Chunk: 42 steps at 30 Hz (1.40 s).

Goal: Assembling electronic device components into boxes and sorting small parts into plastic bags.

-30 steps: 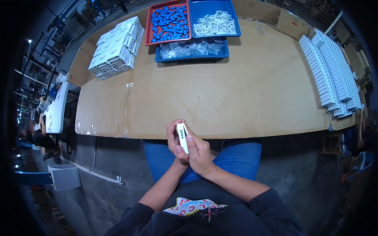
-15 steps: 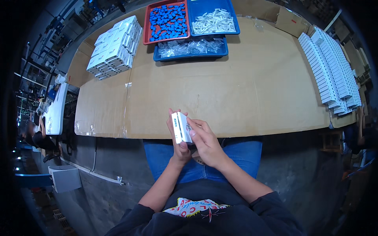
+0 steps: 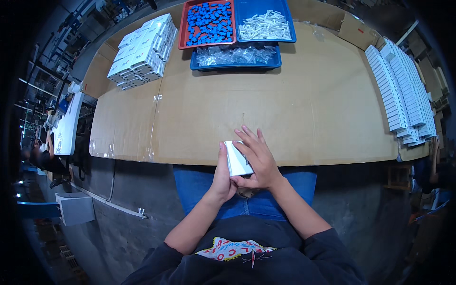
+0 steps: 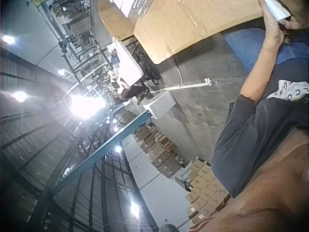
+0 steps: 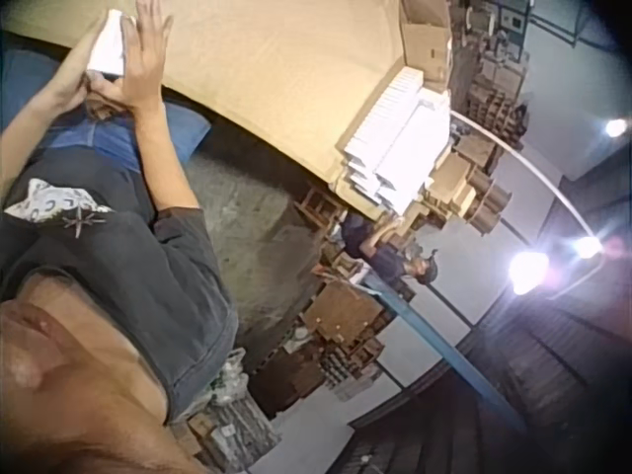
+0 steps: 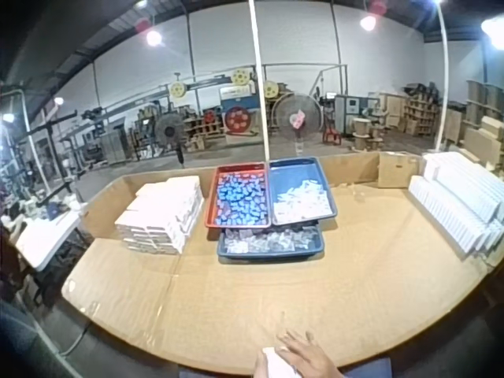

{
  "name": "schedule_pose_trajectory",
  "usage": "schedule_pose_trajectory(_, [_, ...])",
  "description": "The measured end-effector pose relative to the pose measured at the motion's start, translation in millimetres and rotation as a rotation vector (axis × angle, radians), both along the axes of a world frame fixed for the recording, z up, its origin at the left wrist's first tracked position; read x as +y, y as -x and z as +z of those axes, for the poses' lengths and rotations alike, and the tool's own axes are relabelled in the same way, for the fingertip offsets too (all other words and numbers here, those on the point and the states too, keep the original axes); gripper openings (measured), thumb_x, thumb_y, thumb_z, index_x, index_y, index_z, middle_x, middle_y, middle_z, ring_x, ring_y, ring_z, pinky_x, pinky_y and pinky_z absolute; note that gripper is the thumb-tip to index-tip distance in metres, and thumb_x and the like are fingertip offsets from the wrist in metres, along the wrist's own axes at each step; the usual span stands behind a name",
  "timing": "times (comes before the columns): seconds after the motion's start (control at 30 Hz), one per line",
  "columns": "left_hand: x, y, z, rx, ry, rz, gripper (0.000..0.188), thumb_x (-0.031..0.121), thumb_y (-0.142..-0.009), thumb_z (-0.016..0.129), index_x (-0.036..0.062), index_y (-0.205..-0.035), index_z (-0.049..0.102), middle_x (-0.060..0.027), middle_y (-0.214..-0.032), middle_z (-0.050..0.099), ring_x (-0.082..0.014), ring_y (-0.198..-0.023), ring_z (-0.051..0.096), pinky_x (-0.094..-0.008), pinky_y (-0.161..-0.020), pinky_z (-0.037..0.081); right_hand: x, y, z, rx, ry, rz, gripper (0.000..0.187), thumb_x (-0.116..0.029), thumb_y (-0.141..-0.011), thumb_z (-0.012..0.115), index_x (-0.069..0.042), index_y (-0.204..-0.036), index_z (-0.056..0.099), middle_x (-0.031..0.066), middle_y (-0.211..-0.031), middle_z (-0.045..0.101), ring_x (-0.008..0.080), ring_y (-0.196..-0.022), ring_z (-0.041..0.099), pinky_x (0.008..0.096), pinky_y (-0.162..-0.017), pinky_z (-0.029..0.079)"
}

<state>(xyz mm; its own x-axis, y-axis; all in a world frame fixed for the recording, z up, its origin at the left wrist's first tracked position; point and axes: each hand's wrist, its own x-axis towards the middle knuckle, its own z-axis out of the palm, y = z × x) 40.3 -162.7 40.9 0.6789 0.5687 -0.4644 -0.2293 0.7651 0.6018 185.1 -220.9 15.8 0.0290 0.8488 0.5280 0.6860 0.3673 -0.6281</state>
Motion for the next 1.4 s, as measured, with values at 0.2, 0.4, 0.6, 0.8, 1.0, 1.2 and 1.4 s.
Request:
schedule_pose_trajectory(0.2, [-3, 0, -8, 0.012, -0.024, 0.013, 0.073, 0.070, -0.109, 0.029, 0.0094, -0.144, 0.051, -0.0089, -0.128, 0.065, -0.0203, -0.118, 0.067, -0.0362, -0.099, 0.056, 10, 3, -9, 0.044, -0.199, 0.019, 0.086, -0.060, -0.090, 0.071, 0.011, -0.137, 0.058, 0.0319, -0.141, 0.061, 0.0495, -0.130, 0.061, 0.0583, -0.111, 0.047])
schedule_pose_trajectory(0.4, [-7, 2, -5, 0.032, -0.046, 0.038, 0.069, 0.066, -0.110, 0.030, 0.0099, -0.142, 0.053, -0.0082, -0.127, 0.066, -0.0186, -0.116, 0.067, -0.0354, -0.097, 0.057, 8, 12, -12, -0.024, -0.263, -0.017, 0.085, -0.062, -0.098, 0.062, 0.015, -0.133, 0.061, 0.0364, -0.134, 0.062, 0.0526, -0.123, 0.064, 0.0545, -0.104, 0.054])
schedule_pose_trajectory(0.6, [-4, 5, -13, 0.019, -0.045, -0.017, 0.072, 0.068, -0.110, 0.030, 0.0094, -0.145, 0.051, -0.0076, -0.129, 0.065, -0.0179, -0.118, 0.066, -0.0355, -0.101, 0.054, 8, 14, -12, 0.075, -0.262, -0.021, 0.089, -0.067, -0.100, 0.055, 0.015, -0.134, 0.060, 0.0365, -0.133, 0.062, 0.0512, -0.124, 0.064, 0.0533, -0.105, 0.053])
schedule_pose_trajectory(0.8, [-12, 0, -19, 0.073, -0.548, 0.026, 0.078, 0.065, -0.110, 0.034, 0.0023, -0.156, 0.039, -0.0113, -0.141, 0.058, -0.0211, -0.131, 0.057, -0.0378, -0.111, 0.046, 7, 30, 0, 0.593, -0.060, -0.131, 0.092, -0.067, -0.109, 0.028, 0.013, -0.145, 0.054, 0.0308, -0.152, 0.053, 0.0418, -0.142, 0.054, 0.0471, -0.117, 0.043])
schedule_pose_trajectory(1.0, [5, 8, -22, 0.107, -0.578, 0.112, 0.076, 0.050, -0.114, 0.040, 0.0056, -0.169, 0.013, -0.0135, -0.154, 0.045, -0.0227, -0.140, 0.048, -0.0363, -0.116, 0.040, 9, 25, 15, 0.608, 0.093, -0.026, 0.074, -0.052, -0.107, 0.041, 0.005, -0.151, 0.052, 0.0271, -0.169, 0.030, 0.0388, -0.156, 0.034, 0.0481, -0.126, 0.029])
schedule_pose_trajectory(1.2, [17, 6, -26, 0.038, -0.388, 0.137, 0.073, 0.063, -0.112, 0.027, 0.0209, -0.170, 0.016, -0.0129, -0.155, 0.046, -0.0239, -0.139, 0.052, -0.0398, -0.114, 0.046, 2, 23, 7, 0.281, 0.053, 0.044, 0.064, -0.015, -0.087, 0.072, 0.000, -0.148, 0.060, 0.0243, -0.157, 0.051, 0.0412, -0.146, 0.050, 0.0484, -0.120, 0.041])
schedule_pose_trajectory(1.4, [10, 5, -26, 0.166, -0.342, 0.159, 0.069, 0.061, -0.113, 0.029, 0.0184, -0.167, 0.025, -0.0098, -0.143, 0.053, -0.0188, -0.129, 0.055, -0.0372, -0.106, 0.049, 4, 9, -3, 0.157, 0.000, 0.059, 0.058, -0.013, -0.089, 0.068, 0.005, -0.144, 0.060, 0.0286, -0.146, 0.060, 0.0430, -0.136, 0.060, 0.0499, -0.117, 0.044])
